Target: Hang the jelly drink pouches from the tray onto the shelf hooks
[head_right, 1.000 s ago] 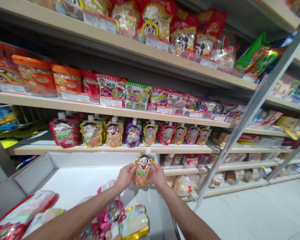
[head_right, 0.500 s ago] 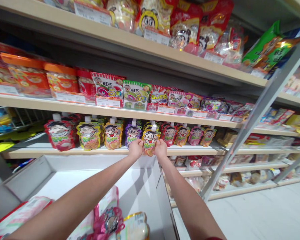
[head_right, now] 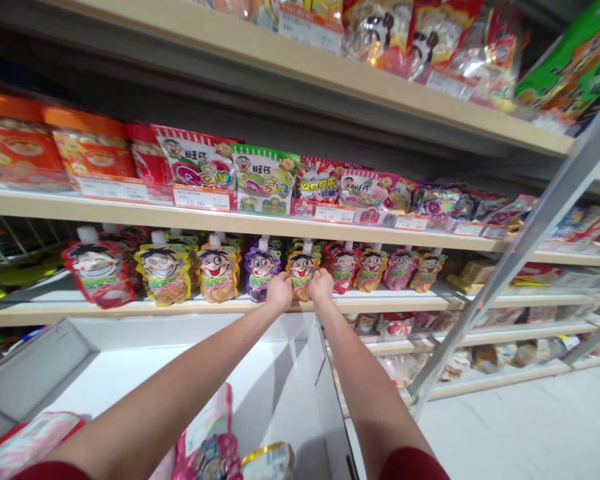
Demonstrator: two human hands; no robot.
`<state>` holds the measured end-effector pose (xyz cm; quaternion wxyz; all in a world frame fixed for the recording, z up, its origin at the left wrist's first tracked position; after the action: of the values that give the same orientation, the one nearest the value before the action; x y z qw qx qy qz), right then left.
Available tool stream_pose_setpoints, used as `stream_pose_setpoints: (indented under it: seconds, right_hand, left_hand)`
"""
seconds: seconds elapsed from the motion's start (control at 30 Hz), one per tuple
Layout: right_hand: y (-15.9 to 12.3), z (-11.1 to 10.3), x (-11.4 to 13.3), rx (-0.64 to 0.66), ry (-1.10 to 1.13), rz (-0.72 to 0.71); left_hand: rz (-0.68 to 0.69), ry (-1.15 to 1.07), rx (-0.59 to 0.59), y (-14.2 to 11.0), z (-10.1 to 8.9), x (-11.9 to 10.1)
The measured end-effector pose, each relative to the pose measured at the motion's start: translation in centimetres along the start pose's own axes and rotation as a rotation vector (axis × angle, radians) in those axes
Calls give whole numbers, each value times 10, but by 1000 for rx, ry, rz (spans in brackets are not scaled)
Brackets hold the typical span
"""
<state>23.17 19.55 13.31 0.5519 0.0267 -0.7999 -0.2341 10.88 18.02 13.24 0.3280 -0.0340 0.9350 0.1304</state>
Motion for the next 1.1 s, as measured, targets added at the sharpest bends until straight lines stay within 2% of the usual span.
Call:
stream_pose_setpoints:
  seconds: [0.17, 0.23, 0.33, 0.4, 0.53, 0.63, 0.73, 0.87, 1.0, 1.1]
  right_hand:
    - [-3, -11, -7, -119, -36, 97]
    - [-13, -17, -6, -166, -34, 101]
    - [-42, -19, 3, -198, 7, 35]
    - [-71, -8, 14, -105, 13, -32]
    - [-143, 33, 30, 243, -56, -96]
    - [-193, 60, 31, 489, -118, -96]
    - [-228, 73, 30, 680, -174, -121]
    - [-255, 79, 29, 874, -200, -177]
    - [-263, 78, 26, 931, -262, -227]
    - [-265, 79, 23, 979, -322, -246]
  left_hand:
    - [43, -34, 76, -18, -2, 4]
    - [80, -65, 108, -31, -4, 16]
    - [115, -82, 177, -55, -7, 50]
    - [135, -56, 228, -73, -14, 76]
    - [228, 86, 313, -109, -35, 118]
    - [335, 189, 386, -138, -48, 136]
    - [482, 213, 453, -163, -53, 148]
    - [650, 283, 487, -178, -48, 162]
    - [629, 372, 479, -178, -44, 175]
    - [611, 409, 483, -178, -45, 175]
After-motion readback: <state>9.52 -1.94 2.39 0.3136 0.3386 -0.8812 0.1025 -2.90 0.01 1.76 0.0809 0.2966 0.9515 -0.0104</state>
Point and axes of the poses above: each hand's wrist, its own y-axis towards the middle knuckle, its own z-axis out of the palm, x = y × z, the point moved 6 cm from there along y, towards the middle knuckle, and after that the axes turned 15 degrees about y, right-handed, at the moved point
